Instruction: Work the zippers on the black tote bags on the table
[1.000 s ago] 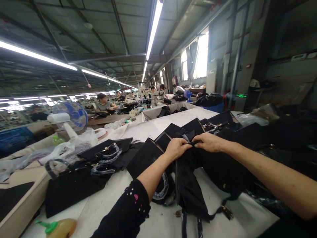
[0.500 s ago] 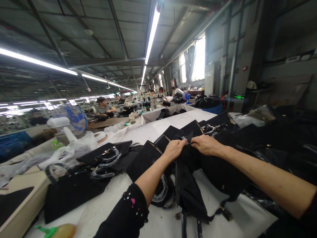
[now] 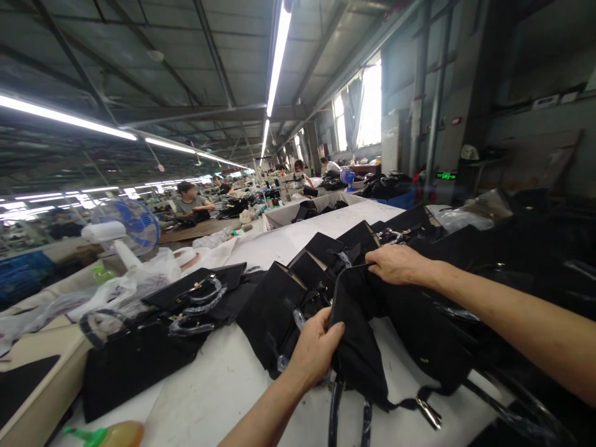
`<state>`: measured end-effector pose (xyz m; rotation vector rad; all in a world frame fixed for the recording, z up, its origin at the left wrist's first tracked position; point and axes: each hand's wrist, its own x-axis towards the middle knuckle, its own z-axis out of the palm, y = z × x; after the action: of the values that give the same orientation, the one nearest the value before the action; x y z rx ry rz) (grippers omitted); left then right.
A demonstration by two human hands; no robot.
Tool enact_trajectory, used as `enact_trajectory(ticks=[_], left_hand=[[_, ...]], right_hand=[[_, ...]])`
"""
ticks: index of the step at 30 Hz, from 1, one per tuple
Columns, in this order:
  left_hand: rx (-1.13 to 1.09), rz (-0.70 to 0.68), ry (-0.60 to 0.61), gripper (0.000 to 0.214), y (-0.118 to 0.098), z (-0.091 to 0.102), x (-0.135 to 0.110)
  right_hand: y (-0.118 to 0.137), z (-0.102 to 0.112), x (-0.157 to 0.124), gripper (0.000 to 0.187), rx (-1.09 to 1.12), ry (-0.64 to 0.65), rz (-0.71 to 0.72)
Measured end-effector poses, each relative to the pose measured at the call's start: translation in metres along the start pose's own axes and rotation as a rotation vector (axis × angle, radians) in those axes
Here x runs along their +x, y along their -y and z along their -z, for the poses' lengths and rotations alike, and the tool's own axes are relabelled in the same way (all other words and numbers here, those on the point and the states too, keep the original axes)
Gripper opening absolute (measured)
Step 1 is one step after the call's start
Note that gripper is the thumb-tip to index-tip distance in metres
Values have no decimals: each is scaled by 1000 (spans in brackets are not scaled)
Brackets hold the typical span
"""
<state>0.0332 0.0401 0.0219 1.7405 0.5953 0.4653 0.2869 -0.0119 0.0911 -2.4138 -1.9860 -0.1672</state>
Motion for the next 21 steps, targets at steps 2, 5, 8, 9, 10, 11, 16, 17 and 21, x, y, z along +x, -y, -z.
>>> enact_trajectory(ticks=[2, 5, 8, 9, 10, 11, 16, 17, 21], left_hand=[[-6, -1, 32, 36, 0, 3, 3], [-62, 0, 76, 36, 4, 7, 4], [-117, 10, 113, 34, 9, 10, 3], [-139, 16, 126, 33, 10, 11, 2], [-167, 22, 136, 33, 11, 12, 1], [-200, 28, 146, 32, 11, 13, 1], [-307, 100, 149, 31, 9, 22, 5], [-309, 109, 152, 31, 8, 24, 6], [-292, 110, 213, 32, 1, 23, 12]], right_hand=[[2, -1, 2, 24, 75, -33, 85], [7, -7, 10, 26, 151, -40, 196], [17, -13, 19, 28, 115, -29, 206], [20, -15, 21, 29, 97, -34, 203], [23, -15, 22, 29, 78, -39, 200], [25, -15, 23, 28, 58, -44, 197], [20, -10, 16, 26, 7, -37, 179], [17, -8, 13, 25, 13, -24, 176], [8, -4, 0, 20, 74, 55, 207]])
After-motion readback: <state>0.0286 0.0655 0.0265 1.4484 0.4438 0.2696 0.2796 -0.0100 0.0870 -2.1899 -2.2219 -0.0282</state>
